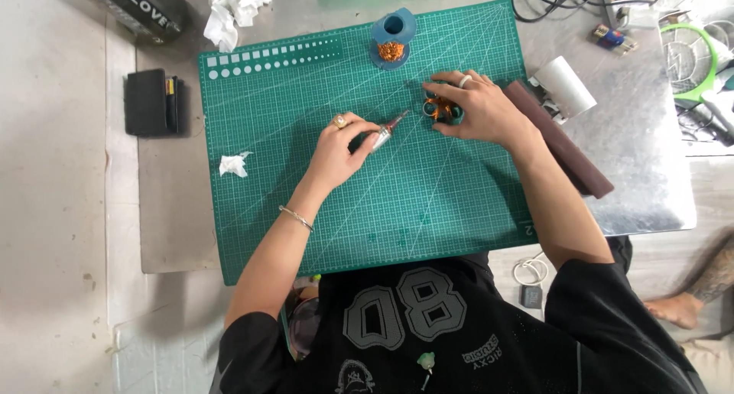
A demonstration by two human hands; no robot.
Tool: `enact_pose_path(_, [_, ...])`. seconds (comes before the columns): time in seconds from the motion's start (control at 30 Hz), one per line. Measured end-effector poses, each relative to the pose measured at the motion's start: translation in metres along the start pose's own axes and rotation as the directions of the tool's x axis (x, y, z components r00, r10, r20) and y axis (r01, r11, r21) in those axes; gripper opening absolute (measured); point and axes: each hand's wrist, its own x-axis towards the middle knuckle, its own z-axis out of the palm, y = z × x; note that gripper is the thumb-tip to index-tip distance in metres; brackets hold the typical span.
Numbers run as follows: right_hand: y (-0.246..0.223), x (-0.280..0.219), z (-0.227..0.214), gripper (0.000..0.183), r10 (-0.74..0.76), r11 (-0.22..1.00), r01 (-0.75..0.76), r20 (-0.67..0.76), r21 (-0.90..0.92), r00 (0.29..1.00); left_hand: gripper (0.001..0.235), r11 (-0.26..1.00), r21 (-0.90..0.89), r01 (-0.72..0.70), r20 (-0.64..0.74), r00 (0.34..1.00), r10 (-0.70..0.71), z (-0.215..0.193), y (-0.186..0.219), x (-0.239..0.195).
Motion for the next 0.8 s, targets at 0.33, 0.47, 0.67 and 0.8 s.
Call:
enact_pose_path(0.33, [-0.003, -0.006, 0.000, 0.080, -0.031, 0.999, 0.031, -0.018, -0.006, 0.999, 0.013, 1.000, 0.002, -0.011, -0.021, 1.000, 0.011, 0.002, 0.001, -0.001])
enact_pose_path(0.47, [-0.004, -0.004, -0.003, 0.080, -0.038, 0.999, 0.038, -0.020, 0.008, 0.999, 0.018, 0.999, -0.002, 0.049, 0.016, 0.999, -0.049, 0.000, 0.006, 0.000])
enact_pose_path(0.67, [0.000, -0.004, 0.005, 0.076, -0.001, 1.000, 0.001, -0.024, -0.005, 1.000, 0.020, 0.996, 0.031, 0.080, 0.032, 0.996, -0.081, 0.001, 0.006, -0.001])
enact_pose_path(0.8, [0.004, 0.000, 0.009, 0.071, -0.031, 0.999, 0.031, -0.064, -0.009, 0.997, 0.026, 0.997, 0.043, 0.069, 0.061, 0.996, -0.072, 0.006, -0.002, -0.001])
